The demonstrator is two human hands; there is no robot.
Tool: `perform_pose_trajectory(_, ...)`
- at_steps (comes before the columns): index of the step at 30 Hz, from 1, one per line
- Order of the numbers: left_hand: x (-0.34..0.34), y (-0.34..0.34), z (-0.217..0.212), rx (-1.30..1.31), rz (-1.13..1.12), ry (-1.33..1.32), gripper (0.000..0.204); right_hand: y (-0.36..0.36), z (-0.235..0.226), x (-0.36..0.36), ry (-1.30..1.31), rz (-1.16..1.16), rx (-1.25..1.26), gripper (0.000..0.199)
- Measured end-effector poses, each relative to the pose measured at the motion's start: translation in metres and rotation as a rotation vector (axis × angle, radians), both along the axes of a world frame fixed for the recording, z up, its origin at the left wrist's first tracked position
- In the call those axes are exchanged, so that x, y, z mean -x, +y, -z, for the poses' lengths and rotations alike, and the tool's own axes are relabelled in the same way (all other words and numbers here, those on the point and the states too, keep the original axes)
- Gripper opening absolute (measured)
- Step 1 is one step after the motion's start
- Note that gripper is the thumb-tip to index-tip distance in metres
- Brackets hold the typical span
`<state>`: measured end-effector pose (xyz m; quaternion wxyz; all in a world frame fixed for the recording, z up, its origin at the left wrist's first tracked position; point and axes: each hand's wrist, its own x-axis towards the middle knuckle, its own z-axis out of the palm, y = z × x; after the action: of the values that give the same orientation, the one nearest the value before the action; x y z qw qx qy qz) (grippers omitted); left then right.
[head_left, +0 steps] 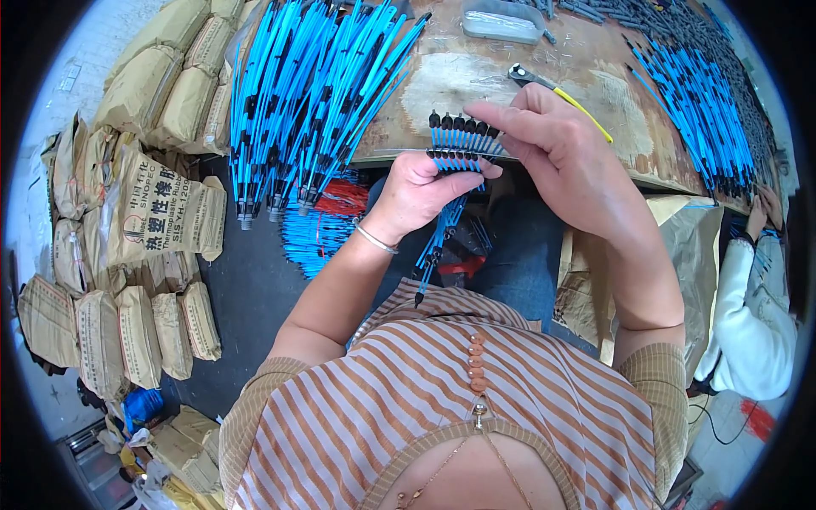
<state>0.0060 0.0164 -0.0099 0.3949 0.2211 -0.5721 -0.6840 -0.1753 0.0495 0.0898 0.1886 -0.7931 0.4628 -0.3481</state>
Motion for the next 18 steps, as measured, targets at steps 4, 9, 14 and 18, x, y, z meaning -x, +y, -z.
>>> perform_pose_trajectory(4,-0.003,-0.001,0.000,0.071,0.013,-0.044,0.017,-0.004,0.005,0.001,-0.076,-0.071,-0.054,0.033)
perform_pose_trajectory(9,-0.002,-0.002,-0.005,0.258,-0.013,-0.120,0.020,-0.006,0.008,-0.006,-0.096,-0.075,0.085,0.033)
perform_pose_trajectory(14,-0.003,-0.001,-0.004,0.303,-0.045,-0.146,0.023,-0.008,0.013,-0.011,0.082,0.002,0.287,0.038)
perform_pose_trajectory(18,-0.003,0.001,-0.001,0.313,-0.053,-0.177,0.022,-0.005,0.013,-0.015,0.087,0.004,0.301,0.039)
